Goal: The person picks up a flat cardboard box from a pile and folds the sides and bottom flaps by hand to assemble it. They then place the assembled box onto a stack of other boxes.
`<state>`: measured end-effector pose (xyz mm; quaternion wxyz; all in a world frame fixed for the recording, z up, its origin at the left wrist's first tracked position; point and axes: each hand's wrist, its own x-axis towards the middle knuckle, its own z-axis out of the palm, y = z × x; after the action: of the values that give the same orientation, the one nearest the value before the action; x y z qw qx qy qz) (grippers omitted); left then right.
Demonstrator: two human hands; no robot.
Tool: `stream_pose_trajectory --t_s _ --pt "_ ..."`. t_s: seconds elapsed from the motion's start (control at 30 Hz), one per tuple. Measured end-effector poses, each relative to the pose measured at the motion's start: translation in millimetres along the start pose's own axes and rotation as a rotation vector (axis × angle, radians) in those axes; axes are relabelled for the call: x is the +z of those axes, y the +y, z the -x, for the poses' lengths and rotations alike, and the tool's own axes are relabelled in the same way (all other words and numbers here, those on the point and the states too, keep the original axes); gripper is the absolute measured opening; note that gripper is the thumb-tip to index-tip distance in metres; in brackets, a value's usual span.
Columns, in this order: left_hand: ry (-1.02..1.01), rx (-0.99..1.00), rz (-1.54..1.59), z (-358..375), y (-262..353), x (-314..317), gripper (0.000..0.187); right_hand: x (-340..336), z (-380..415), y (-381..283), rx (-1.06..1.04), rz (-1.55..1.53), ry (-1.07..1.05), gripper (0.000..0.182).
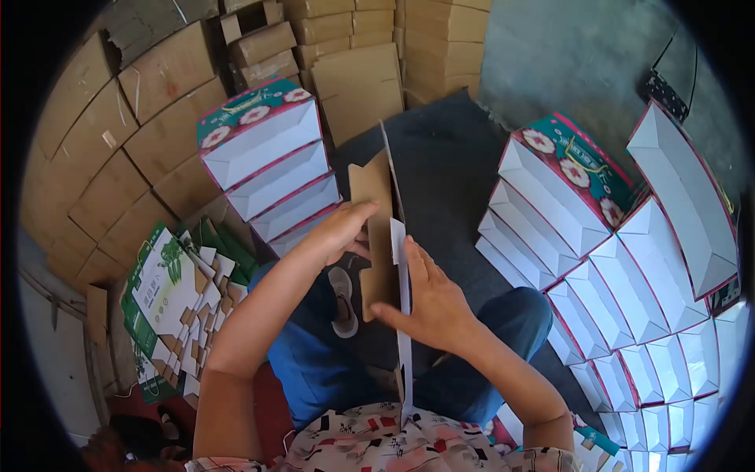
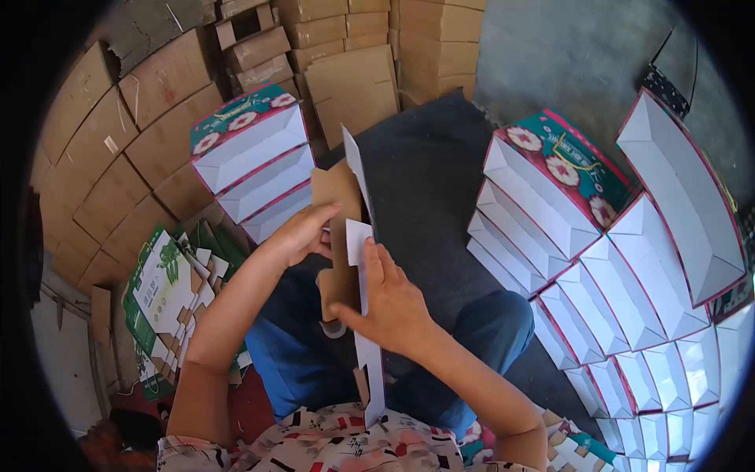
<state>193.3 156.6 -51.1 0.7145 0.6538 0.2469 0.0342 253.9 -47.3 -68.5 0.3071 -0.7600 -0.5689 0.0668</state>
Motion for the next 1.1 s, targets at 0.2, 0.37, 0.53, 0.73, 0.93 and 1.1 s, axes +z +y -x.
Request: stream_pose_trajectory --t_s 0.2,0.37,0.53,0.73,0.93,1.1 --pt "-0.056 -0.078 -0.101 -56.4 -63.9 -5.1 0.039 30.6 -5.1 80.8 0.315 -0.241 -0.229 0.040" --pt "0.098 0.068 -0.474 -79.5 -113.9 6.8 0.034 44.5 -5.3 117.5 0.309 -0.457 -0.146 0.022" --pt "-0.055 0.039 -0.377 -81.9 -120.6 -16.7 0.046 39.0 -5.8 164.9 0.364 -0.545 -0.067 0.022" --pt "-0.063 -0.025 -0.587 -73.2 -91.8 -24.4 0.036 20.0 -16.6 206.2 0.448 -0.449 0.050 0.030" --pt "-0.052 0.216 -0.774 -71.4 -39.9 10.1 0.032 -62.7 -24.9 96.8 0.024 0.100 0.493 0.068" --pt "-0.162 0.537 -1.186 -73.2 6.2 50.7 0.030 -130.8 -39.9 52.1 -0.186 0.408 0.314 0.057"
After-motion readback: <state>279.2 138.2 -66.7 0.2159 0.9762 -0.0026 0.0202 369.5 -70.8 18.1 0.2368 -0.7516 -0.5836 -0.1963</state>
